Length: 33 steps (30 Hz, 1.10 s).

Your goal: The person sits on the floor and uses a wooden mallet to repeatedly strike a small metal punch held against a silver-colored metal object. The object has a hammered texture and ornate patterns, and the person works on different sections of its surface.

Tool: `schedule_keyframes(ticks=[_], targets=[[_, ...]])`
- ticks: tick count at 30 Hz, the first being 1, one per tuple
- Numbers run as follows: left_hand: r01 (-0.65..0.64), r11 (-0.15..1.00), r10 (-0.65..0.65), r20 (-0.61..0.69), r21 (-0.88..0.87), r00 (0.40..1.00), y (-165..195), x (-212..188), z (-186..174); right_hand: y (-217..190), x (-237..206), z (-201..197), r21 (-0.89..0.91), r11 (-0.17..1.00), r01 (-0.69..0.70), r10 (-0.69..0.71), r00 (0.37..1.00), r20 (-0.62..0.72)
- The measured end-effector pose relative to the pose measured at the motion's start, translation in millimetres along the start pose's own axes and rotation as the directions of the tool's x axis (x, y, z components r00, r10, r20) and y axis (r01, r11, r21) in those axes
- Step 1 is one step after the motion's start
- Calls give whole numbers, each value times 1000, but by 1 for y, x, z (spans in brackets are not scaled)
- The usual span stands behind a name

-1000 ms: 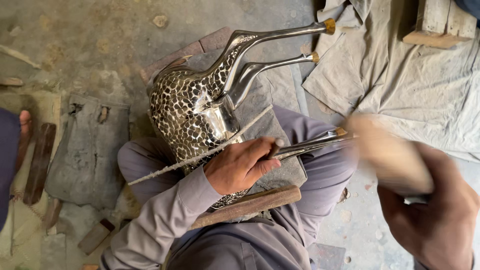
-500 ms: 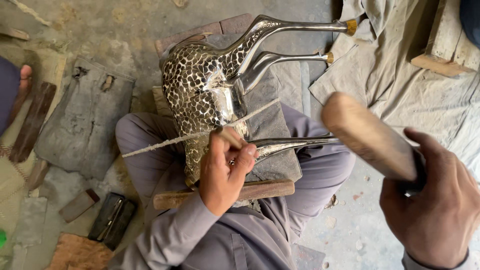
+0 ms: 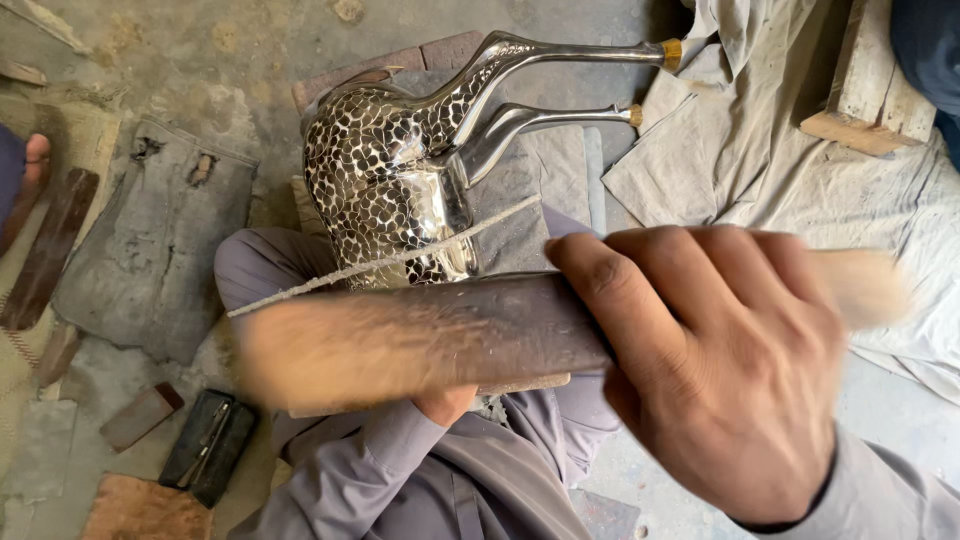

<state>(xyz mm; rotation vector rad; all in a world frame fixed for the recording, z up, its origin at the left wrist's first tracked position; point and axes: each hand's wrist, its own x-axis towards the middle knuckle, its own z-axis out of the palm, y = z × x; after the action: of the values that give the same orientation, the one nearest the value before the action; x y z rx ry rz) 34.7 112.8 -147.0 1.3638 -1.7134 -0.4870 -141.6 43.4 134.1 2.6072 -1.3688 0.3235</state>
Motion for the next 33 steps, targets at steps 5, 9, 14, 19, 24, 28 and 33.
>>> schedule_keyframes(ticks=[5, 9, 14, 19, 24, 28, 33], targets=[[99, 985, -97, 24, -142, 995, 2, 2, -1, -2, 1, 13, -384, 904, 186, -148, 981, 128], [146, 968, -140, 44, -202, 989, 1, 5, -1, -4, -12, 13, -154, 984, 87, -95, 995, -43], [191, 943, -183, 55, -272, 982, 0, 2, 1, -6, -8, 7, -486, 865, 126, -100, 992, 79], [232, 922, -217, 83, -311, 973, -4, 3, -1, -6, -2, 4, -306, 947, 96, -59, 990, 128], [816, -92, -450, 755, -570, 477, -8, 23, -9, -9, -4, 5, -164, 986, 39, -24, 995, 93], [214, 958, -221, -16, -190, 975, 18, 29, -11, -11, -9, 4, -353, 931, 92, -74, 995, 65], [-99, 972, 86, -68, -214, 994, 25, 35, -14, -14, -4, 6, -200, 980, 22, -6, 997, 79]])
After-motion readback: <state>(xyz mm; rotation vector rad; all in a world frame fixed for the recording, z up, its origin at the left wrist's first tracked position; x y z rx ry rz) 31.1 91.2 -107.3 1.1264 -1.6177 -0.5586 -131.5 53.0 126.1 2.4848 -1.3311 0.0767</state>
